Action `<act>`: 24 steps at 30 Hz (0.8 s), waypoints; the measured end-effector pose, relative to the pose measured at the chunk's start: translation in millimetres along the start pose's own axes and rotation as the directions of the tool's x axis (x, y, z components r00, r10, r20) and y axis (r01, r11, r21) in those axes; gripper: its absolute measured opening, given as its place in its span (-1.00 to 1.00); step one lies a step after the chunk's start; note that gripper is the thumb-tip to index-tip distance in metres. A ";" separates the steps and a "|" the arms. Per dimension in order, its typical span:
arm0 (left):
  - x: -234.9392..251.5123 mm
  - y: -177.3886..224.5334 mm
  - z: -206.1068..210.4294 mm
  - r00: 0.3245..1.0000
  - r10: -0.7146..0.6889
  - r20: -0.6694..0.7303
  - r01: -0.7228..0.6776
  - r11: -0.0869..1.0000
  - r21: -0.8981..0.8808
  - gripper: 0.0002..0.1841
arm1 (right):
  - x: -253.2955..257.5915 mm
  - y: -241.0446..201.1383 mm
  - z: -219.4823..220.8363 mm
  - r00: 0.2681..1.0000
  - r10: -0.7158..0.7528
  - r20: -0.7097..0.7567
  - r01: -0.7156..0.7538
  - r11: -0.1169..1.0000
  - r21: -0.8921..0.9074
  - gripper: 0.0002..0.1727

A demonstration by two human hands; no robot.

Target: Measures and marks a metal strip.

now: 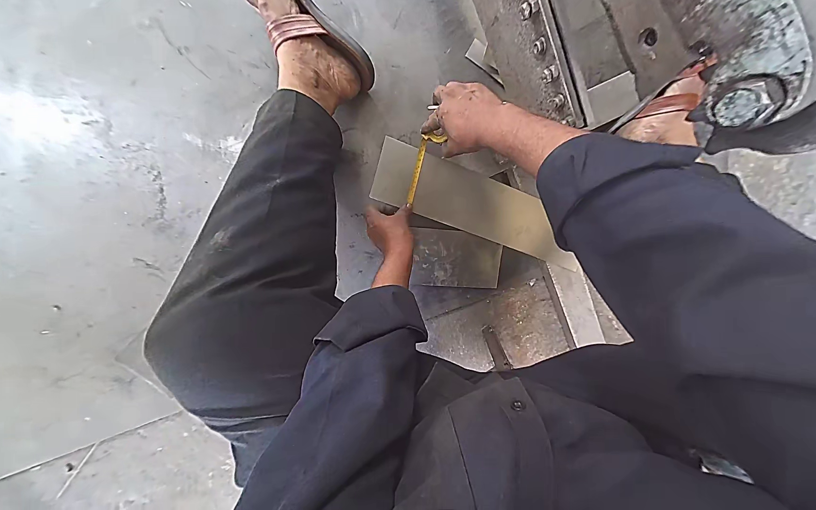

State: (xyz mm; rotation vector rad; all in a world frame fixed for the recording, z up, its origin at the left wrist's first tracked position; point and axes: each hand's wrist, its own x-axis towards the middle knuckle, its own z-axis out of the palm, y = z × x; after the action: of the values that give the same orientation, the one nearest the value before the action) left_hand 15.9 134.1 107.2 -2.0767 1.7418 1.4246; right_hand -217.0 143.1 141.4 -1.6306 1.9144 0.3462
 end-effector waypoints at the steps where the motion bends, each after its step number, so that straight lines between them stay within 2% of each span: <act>1: 1.2 1.1 2.4 0.995 0.102 -0.012 -0.100 0.987 0.122 -0.48 | 0.6 0.5 -1.7 1.000 0.002 0.008 -0.002 1.000 -0.007 -0.39; 4: 2.9 9.5 9.2 0.940 0.331 0.087 -0.340 0.869 0.359 -0.61 | 2.4 1.4 -3.2 1.000 0.003 0.029 -0.002 1.000 -0.014 -0.40; 7: 6.3 16.9 14.0 0.909 0.377 0.175 -0.415 0.788 0.456 -0.51 | 4.9 2.5 -4.7 0.999 -0.010 0.048 0.010 1.000 -0.009 -0.43; 11: 5.5 15.7 7.8 0.863 0.439 0.250 -0.504 0.722 0.475 -0.41 | 6.3 -1.7 -12.4 0.996 -0.013 0.089 0.015 0.999 -0.030 -0.45; 13: 9.8 19.0 8.8 0.865 0.425 0.266 -0.500 0.695 0.516 -0.37 | 7.1 -3.5 -13.0 0.994 -0.020 0.112 0.024 0.999 -0.032 -0.44; 16: 8.3 18.1 1.3 0.824 0.450 0.345 -0.566 0.663 0.490 -0.33 | 8.3 -7.4 -12.2 0.989 -0.032 0.142 0.034 0.999 -0.015 -0.43; 19: 21.7 33.1 4.9 0.845 0.374 0.382 -0.534 0.627 0.567 -0.33 | 11.0 -7.7 -10.3 0.987 -0.040 0.159 0.039 0.999 0.008 -0.44; 24: 24.0 38.6 -0.5 0.821 0.369 0.435 -0.569 0.587 0.576 -0.30 | 13.8 -0.2 -6.7 0.991 -0.050 0.123 0.033 0.990 0.138 -0.41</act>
State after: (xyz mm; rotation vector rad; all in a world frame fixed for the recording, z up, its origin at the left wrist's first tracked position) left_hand -16.9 102.7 109.6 -1.0071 2.3196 0.8287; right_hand -219.6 128.3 138.6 -1.5210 1.7677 0.2892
